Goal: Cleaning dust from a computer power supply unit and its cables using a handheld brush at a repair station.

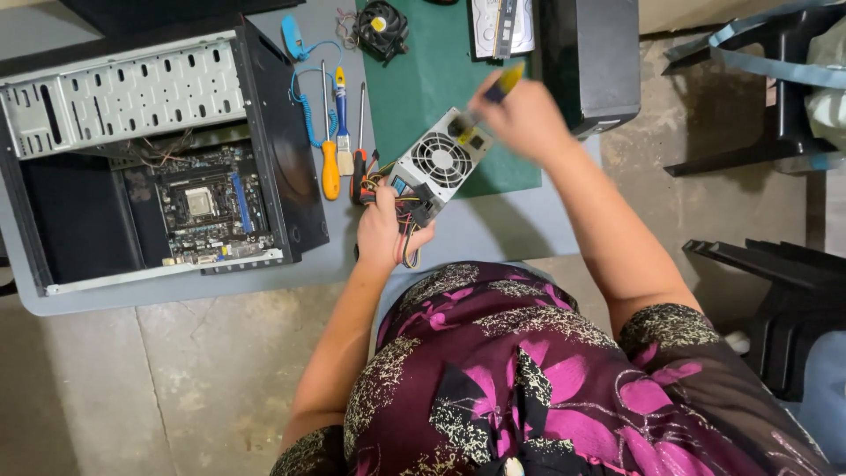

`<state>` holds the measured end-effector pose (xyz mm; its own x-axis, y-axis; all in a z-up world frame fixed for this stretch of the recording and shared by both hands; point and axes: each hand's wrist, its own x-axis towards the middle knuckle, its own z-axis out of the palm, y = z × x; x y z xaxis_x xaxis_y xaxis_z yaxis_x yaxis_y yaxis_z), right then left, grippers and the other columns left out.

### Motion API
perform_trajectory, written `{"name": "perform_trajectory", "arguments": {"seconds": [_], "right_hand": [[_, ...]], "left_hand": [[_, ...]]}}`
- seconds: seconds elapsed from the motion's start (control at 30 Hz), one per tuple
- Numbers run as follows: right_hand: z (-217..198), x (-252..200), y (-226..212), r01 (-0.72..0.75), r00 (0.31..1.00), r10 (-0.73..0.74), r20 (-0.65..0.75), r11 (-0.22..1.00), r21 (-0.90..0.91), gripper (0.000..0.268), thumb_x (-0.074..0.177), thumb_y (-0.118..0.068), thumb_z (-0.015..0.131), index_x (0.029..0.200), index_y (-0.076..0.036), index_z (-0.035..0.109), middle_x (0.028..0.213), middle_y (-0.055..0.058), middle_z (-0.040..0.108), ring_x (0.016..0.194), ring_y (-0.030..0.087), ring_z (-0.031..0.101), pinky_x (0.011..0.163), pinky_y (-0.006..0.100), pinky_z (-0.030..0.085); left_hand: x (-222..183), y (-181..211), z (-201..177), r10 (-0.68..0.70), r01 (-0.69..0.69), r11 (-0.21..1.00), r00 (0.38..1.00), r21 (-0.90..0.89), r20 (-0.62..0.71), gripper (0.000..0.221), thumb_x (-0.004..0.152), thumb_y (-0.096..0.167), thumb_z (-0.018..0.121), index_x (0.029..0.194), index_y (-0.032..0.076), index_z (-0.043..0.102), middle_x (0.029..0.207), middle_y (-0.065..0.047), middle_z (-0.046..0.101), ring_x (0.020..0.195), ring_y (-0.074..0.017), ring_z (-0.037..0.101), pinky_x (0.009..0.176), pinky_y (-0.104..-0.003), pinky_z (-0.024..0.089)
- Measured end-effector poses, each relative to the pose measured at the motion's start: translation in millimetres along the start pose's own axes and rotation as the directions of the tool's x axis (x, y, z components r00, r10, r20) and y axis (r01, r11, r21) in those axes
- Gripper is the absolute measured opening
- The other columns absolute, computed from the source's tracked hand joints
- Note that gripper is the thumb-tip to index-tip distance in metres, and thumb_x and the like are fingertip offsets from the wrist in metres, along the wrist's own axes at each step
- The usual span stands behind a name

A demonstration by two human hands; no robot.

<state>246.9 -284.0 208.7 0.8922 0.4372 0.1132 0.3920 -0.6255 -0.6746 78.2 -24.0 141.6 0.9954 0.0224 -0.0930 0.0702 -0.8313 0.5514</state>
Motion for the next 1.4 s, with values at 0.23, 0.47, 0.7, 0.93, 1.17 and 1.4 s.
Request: {"name": "perform_trajectory", "arguments": {"seconds": [0.23,0.47,0.7,0.93,1.17,1.4], "right_hand": [[-4,0,3,-0.041,0.996,0.01,0.087,0.929,0.368,0.014,0.106,-0.023,0.066,0.101,-0.01,0.067,0.082,0.001,0.066,0.076,0.013,0.065,0.074,0.029,0.054],[-28,4,56,-0.211,0.972,0.215,-0.092,0.976,0.052,0.012,0.106,-0.022,0.063,0.103,-0.009,0.064,0.094,0.005,0.069,0.085,0.025,0.064,0.074,0.038,0.046],[-19,-4,1,-0.313,0.906,0.01,0.423,0.689,0.654,0.017,0.102,-0.02,0.066,0.096,-0.005,0.062,0.072,0.008,0.063,0.063,0.013,0.06,0.061,0.024,0.049],[21,12,70,-0.071,0.974,0.103,0.201,0.985,-0.159,0.04,0.105,-0.04,0.068,0.09,-0.004,0.076,0.077,0.01,0.072,0.063,0.026,0.063,0.061,0.041,0.045],[34,14,51,-0.329,0.94,0.226,0.256,0.797,0.506,0.016,0.102,-0.025,0.065,0.094,-0.011,0.064,0.077,0.004,0.067,0.068,0.013,0.064,0.069,0.026,0.053],[44,26,21,-0.414,0.888,0.07,0.455,0.552,0.724,0.018,0.103,-0.021,0.065,0.095,-0.006,0.061,0.07,0.008,0.066,0.062,0.015,0.065,0.062,0.024,0.055]], "left_hand": [[0,-2,1,-0.045,0.049,0.993,0.998,-0.11,0.039,0.073,0.06,0.049,0.084,0.106,0.009,0.045,0.092,-0.017,0.068,0.086,-0.0482,0.068,0.067,-0.054,0.052],[27,25,-7,0.458,-0.464,0.883,0.885,0.075,0.087,0.035,0.07,0.021,0.071,0.089,0.008,0.044,0.154,-0.021,0.044,0.07,-0.046,0.069,0.041,-0.051,0.048],[39,43,-11,0.772,-0.768,0.629,0.636,0.118,0.026,0.034,0.065,-0.013,0.06,0.09,0.005,0.046,0.131,-0.034,0.059,0.082,-0.0486,0.065,0.046,-0.049,0.046],[33,27,-7,0.756,-0.751,0.649,0.655,0.125,0.013,0.028,0.073,-0.008,0.059,0.092,0.007,0.046,0.137,-0.033,0.06,0.099,-0.0522,0.067,0.054,-0.052,0.051],[24,16,5,0.751,-0.748,0.653,0.66,0.123,0.02,0.033,0.065,-0.013,0.057,0.09,0.006,0.049,0.139,-0.028,0.058,0.101,-0.0443,0.068,0.05,-0.046,0.051],[27,14,7,0.702,-0.707,0.699,0.707,0.102,0.091,0.041,0.06,-0.011,0.066,0.093,0.008,0.051,0.146,-0.022,0.054,0.099,-0.0444,0.067,0.048,-0.046,0.053]]}}
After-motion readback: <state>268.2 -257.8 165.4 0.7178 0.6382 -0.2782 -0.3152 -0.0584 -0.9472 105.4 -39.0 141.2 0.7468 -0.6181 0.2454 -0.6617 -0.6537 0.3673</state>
